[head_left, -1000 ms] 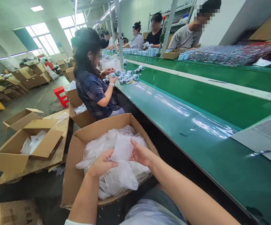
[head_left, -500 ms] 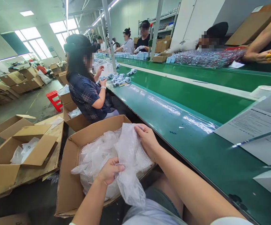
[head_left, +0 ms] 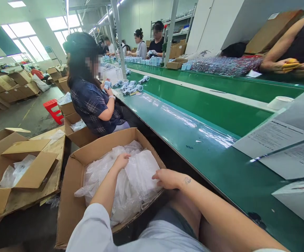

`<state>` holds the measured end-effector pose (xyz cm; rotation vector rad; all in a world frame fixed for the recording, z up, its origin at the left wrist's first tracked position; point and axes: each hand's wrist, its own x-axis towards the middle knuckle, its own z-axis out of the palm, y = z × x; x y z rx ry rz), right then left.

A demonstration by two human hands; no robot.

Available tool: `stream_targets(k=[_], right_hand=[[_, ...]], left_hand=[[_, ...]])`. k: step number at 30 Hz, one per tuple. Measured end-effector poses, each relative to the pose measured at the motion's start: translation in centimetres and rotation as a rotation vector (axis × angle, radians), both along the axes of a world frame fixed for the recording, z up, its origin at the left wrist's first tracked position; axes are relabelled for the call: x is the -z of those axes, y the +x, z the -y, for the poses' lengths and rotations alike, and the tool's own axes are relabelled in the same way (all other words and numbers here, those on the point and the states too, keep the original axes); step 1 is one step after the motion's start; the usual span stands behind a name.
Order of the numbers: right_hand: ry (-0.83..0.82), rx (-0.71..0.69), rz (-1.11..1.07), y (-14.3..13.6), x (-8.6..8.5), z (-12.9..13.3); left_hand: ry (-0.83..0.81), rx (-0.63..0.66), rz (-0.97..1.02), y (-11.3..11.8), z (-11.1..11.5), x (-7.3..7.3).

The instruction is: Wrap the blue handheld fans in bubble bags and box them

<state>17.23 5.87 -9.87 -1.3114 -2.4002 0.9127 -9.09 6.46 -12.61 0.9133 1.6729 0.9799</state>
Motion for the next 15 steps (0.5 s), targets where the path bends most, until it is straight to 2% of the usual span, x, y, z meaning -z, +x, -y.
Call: stream_targets(k=[2, 4, 8, 11, 13, 15], right_hand=[[-0.053, -0.083, 0.093, -0.6, 0.8, 0.9], [-0.066, -0.113, 0.137, -1.9, 1.1, 1.0], [-0.021, -0.015, 0.112, -5.3, 1.2, -0.5], [-0.08, 0.087, 0.101, -6.5, 2.0, -1.4], [-0.133, 0.128, 0.068, -6.2, 2.4, -1.5], [-0.149, 0.151, -0.015, -5.4, 2.1, -1.2]], left_hand=[[0.011, 0.02, -0.004, -0.4, 0.5, -0.9], [0.038, 0.033, -0.012, -1.0, 1.5, -2.5], [0.116, 0.068, 0.074, -1.3, 3.6, -5.5], [0.214, 0.07, 0.249, -0.6, 4.7, -6.5], [0.26, 0.03, 0.326, 0.0, 5.1, -6.8], [0.291, -0.022, 0.373, 0.7, 5.3, -7.1]])
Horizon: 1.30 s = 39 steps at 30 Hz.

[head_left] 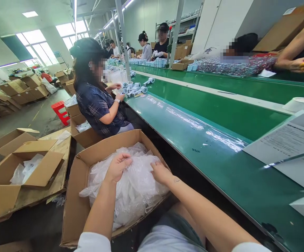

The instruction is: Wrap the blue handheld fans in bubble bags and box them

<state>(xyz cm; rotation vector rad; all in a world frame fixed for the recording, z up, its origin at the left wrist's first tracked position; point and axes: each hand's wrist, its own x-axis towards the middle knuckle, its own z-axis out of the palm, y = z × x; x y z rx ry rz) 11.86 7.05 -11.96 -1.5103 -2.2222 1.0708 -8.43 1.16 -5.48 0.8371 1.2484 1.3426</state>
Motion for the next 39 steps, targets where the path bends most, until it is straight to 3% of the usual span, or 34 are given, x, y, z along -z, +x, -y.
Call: stream_targets(k=[3, 7, 9, 11, 13, 14, 16, 18, 19, 20, 23, 28, 31, 36, 39], right_hand=[[-0.002, 0.017, -0.213, 1.2, -2.2, 1.0], [-0.051, -0.101, -0.657, 1.5, -5.9, 2.7], [-0.094, -0.007, -0.726, 1.5, -6.9, 3.2], [-0.168, 0.188, -0.752, 1.7, -7.2, 3.3], [-0.225, 0.27, -0.736, 1.9, -7.4, 3.1], [-0.239, 0.235, -0.7, 2.0, -7.6, 3.0], [-0.255, 0.08, -0.629, 2.3, -8.1, 3.0], [-0.314, -0.036, -0.666, 2.7, -8.6, 3.4], [-0.381, -0.067, -0.74, 2.9, -8.8, 3.6], [-0.471, -0.091, -0.83, 3.2, -8.9, 3.9], [-0.744, -0.12, -1.008, 4.3, -8.6, 4.6], [-0.886, 0.198, -1.179, 5.8, -7.2, 3.7], [-0.866, 0.261, -1.243, 5.9, -6.9, 3.2], [-0.526, 0.041, -1.045, 5.1, -7.9, 3.9], [-0.454, 0.11, -1.036, 4.9, -8.6, 3.9]], left_hand=[[0.018, -0.066, 0.011, 1.7, 0.0, -0.5], [0.002, -0.102, -0.058, 4.3, -0.5, -0.8], [-0.015, -0.164, 0.005, 4.7, -0.6, -0.9], [-0.012, -0.251, 0.088, 4.5, -0.4, -1.1], [0.099, -0.293, 0.008, 4.0, 0.4, -1.5], [0.182, -0.265, -0.121, 3.8, 1.0, -1.8], [0.316, -0.075, -0.451, 3.9, 2.1, -2.6], [0.305, 0.134, -0.656, 4.4, 2.8, -3.3], [0.272, 0.149, -0.682, 4.8, 3.0, -3.5], [0.247, 0.098, -0.674, 5.1, 3.1, -3.6], [0.253, -0.226, -0.601, 5.3, 2.8, -3.3], [0.356, -0.558, -0.147, 3.9, 2.6, -1.9], [0.447, -0.563, -0.228, 3.5, 3.7, -1.8], [0.409, -0.595, -0.651, 4.3, 5.5, -3.1], [0.382, -0.559, -0.725, 4.4, 5.6, -3.1]])
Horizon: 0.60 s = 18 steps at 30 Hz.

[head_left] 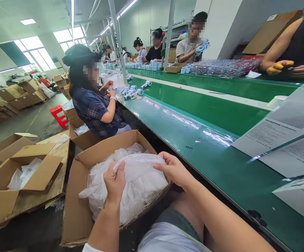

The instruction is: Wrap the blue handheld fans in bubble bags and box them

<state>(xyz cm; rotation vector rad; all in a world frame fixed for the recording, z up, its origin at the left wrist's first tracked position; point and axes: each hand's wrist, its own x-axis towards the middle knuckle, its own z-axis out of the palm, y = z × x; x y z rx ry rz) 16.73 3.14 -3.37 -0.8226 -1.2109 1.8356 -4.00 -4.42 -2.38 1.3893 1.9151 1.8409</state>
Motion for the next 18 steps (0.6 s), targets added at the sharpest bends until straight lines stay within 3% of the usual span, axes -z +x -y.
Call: stream_targets(k=[3, 5, 8, 10, 13, 14, 16, 18], right_hand=[[-0.061, 0.048, -0.171, 0.3, -0.9, -0.5], [-0.117, 0.036, -0.254, 0.7, -1.5, -0.9], [-0.166, 0.083, -0.189, 1.1, -1.6, -1.7], [-0.098, 0.136, -0.022, 0.9, -1.2, -2.0], [0.095, 0.077, 0.202, 0.1, -0.6, -1.7], [0.147, 0.009, 0.232, -0.2, -0.6, -1.6], [0.207, -0.122, 0.215, -0.7, -0.9, -1.5], [0.196, -0.135, 0.155, -0.9, -1.4, -2.3]], left_hand=[[-0.07, -0.039, 0.047, -0.1, 0.0, 0.9], [-0.157, 0.008, 0.139, -0.3, 0.3, 1.7], [-0.36, 0.34, 0.223, -1.2, 0.6, 2.2], [-0.426, 0.511, 0.232, -2.2, 0.3, 1.7], [-0.307, 0.425, 0.19, -2.9, -0.8, 0.3], [-0.285, 0.409, 0.161, -2.7, -1.3, -0.1], [-0.356, 0.507, 0.147, -1.7, -2.4, -0.6], [-0.461, 0.621, 0.29, -0.5, -3.6, -0.4]])
